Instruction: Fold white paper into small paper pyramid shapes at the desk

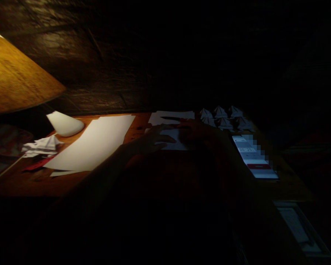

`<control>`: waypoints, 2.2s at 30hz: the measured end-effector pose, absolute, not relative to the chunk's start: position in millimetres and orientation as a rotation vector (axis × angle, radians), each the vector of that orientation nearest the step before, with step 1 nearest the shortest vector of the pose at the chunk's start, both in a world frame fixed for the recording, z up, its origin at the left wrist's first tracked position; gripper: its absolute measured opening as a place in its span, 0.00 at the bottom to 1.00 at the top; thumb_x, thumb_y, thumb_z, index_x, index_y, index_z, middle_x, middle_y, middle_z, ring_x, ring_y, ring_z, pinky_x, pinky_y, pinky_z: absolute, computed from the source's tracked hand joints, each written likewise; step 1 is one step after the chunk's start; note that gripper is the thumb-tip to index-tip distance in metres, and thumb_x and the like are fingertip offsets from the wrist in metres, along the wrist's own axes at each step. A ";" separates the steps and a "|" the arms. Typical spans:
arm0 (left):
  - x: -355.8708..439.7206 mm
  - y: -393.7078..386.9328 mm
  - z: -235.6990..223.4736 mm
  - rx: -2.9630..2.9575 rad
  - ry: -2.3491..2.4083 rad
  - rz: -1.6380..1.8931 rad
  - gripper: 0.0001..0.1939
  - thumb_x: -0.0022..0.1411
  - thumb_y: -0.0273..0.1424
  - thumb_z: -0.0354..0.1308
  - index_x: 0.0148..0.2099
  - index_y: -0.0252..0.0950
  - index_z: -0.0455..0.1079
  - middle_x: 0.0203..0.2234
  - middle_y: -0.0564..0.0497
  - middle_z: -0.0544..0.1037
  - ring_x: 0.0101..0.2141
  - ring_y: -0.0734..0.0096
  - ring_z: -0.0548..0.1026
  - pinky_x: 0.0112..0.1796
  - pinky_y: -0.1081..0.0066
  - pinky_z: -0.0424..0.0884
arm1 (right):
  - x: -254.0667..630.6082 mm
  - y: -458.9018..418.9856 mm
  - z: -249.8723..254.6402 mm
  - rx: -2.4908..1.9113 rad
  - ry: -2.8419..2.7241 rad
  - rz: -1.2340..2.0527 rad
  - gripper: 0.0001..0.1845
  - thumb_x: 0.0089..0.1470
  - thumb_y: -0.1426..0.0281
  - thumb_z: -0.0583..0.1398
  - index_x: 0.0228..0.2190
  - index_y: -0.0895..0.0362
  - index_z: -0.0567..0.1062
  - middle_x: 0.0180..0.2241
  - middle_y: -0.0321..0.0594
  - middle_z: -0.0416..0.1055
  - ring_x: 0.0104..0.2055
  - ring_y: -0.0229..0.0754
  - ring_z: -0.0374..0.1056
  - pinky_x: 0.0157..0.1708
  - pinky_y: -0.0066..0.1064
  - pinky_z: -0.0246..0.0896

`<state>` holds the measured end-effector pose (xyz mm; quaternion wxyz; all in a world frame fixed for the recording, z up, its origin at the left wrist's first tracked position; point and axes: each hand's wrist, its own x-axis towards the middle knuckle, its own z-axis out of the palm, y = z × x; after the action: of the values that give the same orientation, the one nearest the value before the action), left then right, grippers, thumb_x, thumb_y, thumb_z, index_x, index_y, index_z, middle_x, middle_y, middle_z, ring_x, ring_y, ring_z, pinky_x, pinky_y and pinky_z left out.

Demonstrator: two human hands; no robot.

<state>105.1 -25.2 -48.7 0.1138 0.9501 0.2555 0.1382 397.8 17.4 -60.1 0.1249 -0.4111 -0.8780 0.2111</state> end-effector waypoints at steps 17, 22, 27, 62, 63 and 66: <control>101.2 -20.0 -61.4 2.822 0.751 0.353 0.21 0.71 0.27 0.55 0.61 0.52 0.71 0.74 0.54 0.52 0.73 0.49 0.49 0.68 0.37 0.50 | 394.9 8.0 -52.8 -1.243 -2.522 0.650 0.41 0.46 0.54 0.71 0.62 0.46 0.73 0.69 0.44 0.60 0.68 0.62 0.60 0.67 0.56 0.54; 101.3 -23.5 -59.9 2.862 0.761 0.337 0.20 0.72 0.27 0.54 0.62 0.50 0.70 0.74 0.53 0.50 0.73 0.48 0.46 0.69 0.39 0.49 | 395.5 12.6 -57.2 -1.223 -2.532 0.648 0.41 0.47 0.54 0.71 0.62 0.44 0.73 0.69 0.42 0.60 0.68 0.61 0.60 0.67 0.55 0.54; 100.2 -23.2 -65.3 2.924 0.803 0.285 0.26 0.74 0.28 0.49 0.70 0.53 0.61 0.76 0.55 0.43 0.74 0.50 0.43 0.70 0.42 0.49 | 393.4 10.3 -56.7 -1.250 -2.531 0.624 0.44 0.47 0.56 0.72 0.64 0.52 0.72 0.71 0.48 0.58 0.68 0.60 0.59 0.68 0.52 0.53; 99.7 -11.2 -84.5 3.050 0.861 0.134 0.38 0.74 0.31 0.42 0.78 0.36 0.27 0.76 0.40 0.36 0.75 0.52 0.36 0.71 0.47 0.42 | 386.8 3.5 -51.3 -1.277 -2.528 0.618 0.47 0.46 0.59 0.70 0.66 0.54 0.68 0.72 0.47 0.55 0.72 0.60 0.54 0.70 0.51 0.49; 99.1 -10.6 -85.1 3.044 0.849 0.147 0.38 0.74 0.31 0.42 0.78 0.37 0.26 0.76 0.40 0.36 0.75 0.52 0.36 0.71 0.47 0.42 | 386.6 3.8 -50.3 -1.278 -2.534 0.638 0.48 0.46 0.59 0.70 0.67 0.55 0.68 0.72 0.48 0.54 0.72 0.61 0.53 0.71 0.51 0.49; 98.2 -9.2 -86.0 3.036 0.810 0.169 0.38 0.75 0.30 0.42 0.78 0.38 0.25 0.76 0.41 0.35 0.75 0.53 0.36 0.71 0.48 0.43 | 386.1 5.0 -48.9 -1.310 -2.545 0.654 0.48 0.45 0.59 0.71 0.66 0.54 0.68 0.73 0.47 0.53 0.72 0.62 0.52 0.71 0.52 0.47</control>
<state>98.2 -9.2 -86.0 -0.0025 0.9648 0.2573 0.0536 386.1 5.0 -48.9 0.1026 -0.4440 -0.8621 0.2216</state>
